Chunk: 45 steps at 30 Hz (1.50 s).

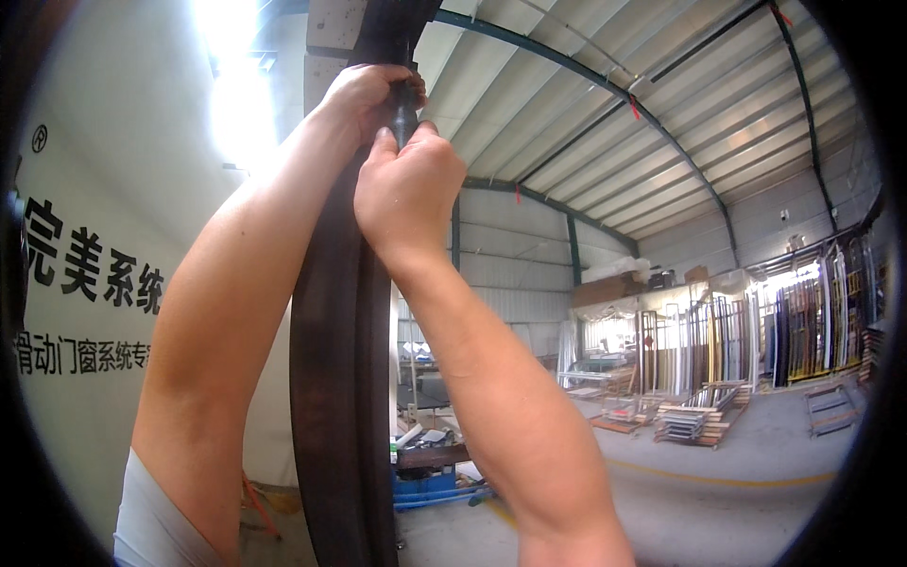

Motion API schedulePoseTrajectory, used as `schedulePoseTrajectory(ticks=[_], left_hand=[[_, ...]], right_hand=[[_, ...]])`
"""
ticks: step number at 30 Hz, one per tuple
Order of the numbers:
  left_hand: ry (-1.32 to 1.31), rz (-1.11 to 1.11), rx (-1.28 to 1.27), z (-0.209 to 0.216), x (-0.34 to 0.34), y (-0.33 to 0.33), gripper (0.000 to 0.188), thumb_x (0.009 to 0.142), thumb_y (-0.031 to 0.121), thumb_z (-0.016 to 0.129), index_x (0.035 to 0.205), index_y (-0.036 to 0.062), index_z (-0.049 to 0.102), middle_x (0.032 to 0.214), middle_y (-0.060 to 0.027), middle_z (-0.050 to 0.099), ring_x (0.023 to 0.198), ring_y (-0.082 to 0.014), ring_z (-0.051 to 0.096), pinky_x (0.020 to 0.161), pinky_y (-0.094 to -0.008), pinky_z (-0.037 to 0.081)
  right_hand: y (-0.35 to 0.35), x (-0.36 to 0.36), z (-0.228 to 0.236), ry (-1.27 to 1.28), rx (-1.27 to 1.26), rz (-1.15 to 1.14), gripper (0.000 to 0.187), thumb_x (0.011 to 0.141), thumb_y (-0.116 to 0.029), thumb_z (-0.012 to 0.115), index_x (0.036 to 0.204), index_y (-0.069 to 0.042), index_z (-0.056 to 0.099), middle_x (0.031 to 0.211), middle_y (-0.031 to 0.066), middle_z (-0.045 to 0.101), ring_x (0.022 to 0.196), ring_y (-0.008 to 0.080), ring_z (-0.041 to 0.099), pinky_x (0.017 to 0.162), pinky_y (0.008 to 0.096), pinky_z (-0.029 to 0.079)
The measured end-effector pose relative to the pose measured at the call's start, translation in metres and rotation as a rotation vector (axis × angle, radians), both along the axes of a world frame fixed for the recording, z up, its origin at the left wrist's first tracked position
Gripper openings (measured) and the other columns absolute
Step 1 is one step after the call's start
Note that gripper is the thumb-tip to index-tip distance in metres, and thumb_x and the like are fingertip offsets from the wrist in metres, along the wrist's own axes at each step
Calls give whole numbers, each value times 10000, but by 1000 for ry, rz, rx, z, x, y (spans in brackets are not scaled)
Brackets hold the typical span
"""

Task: The person assembles a large window frame by hand, aligning and securing the vertical and horizontal sections. They use a screwdriver to tighten screws at the joints and repeatedly test the sliding mechanism of the glass panels. The person also retrieves additional hardware from a nearby cart to continue the assembly.

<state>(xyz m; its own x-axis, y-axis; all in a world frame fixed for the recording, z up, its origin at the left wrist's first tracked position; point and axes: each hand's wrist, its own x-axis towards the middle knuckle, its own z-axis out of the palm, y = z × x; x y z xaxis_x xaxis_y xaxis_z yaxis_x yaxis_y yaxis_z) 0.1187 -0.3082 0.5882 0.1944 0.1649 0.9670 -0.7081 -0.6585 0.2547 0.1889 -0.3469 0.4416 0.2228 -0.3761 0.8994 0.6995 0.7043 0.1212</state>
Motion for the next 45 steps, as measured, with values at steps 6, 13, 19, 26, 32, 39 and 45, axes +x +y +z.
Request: schedulePoseTrajectory(ticks=[6, 13, 19, 26, 32, 39, 45], left_hand=[[1, 55, -31, 2, -2, -2, 154, 957, 10, 555, 899, -108, 634, 823, -184, 651, 722, -289, 664, 714, -396, 591], [35, 46, -47, 8, -5, -1, 151, 958, 7, 547, 945, -122, 624, 830, -194, 649, 738, -302, 662, 729, -423, 581], [51, -6, -3, -2, -3, -6, 137, 967, 11, 549, 955, -112, 609, 849, -196, 656, 739, -304, 656, 727, -417, 569], [-2, 90, 12, -2, -4, -5, 122, 937, -10, 587, 919, -124, 627, 828, -208, 661, 721, -298, 660, 670, -409, 562], [-32, 35, -5, -4, -2, -7, 131, 900, -48, 608, 915, -174, 644, 823, -254, 666, 714, -321, 671, 605, -413, 560], [-22, -83, -40, 4, 1, 1, 156, 942, -19, 567, 916, -158, 632, 857, -252, 655, 746, -330, 661, 663, -426, 569], [4, 160, 25, -8, 2, -10, 179, 971, 55, 566, 872, -58, 662, 791, -165, 667, 732, -262, 645, 683, -400, 550]], right_hand=[[5, -6, 9, 40, -172, 512, 245, 929, -122, 661, 754, 45, 622, 653, 133, 644, 587, 242, 640, 586, 400, 494], [-7, -4, 11, -107, -323, 1194, 181, 1007, -138, 569, 911, 13, 600, 673, 42, 564, 517, 125, 524, 467, 292, 409], [1, 2, 19, -142, -188, 555, 180, 992, -125, 564, 999, 38, 638, 729, 132, 647, 587, 254, 627, 578, 361, 497], [-4, 0, 12, -15, -13, -488, 385, 899, -115, 635, 1253, 35, 647, 970, 253, 703, 919, 400, 701, 802, 448, 567], [6, 3, 8, 48, 121, -441, 366, 951, -194, 615, 1228, 40, 661, 1073, 249, 667, 868, 392, 684, 759, 460, 546], [5, 3, 0, -65, 42, -151, 321, 977, -176, 587, 1198, 48, 651, 981, 247, 671, 861, 431, 662, 757, 483, 520], [10, 12, 3, -41, 340, -591, 354, 932, -163, 645, 1224, 37, 650, 938, 209, 662, 832, 396, 668, 759, 464, 527]])
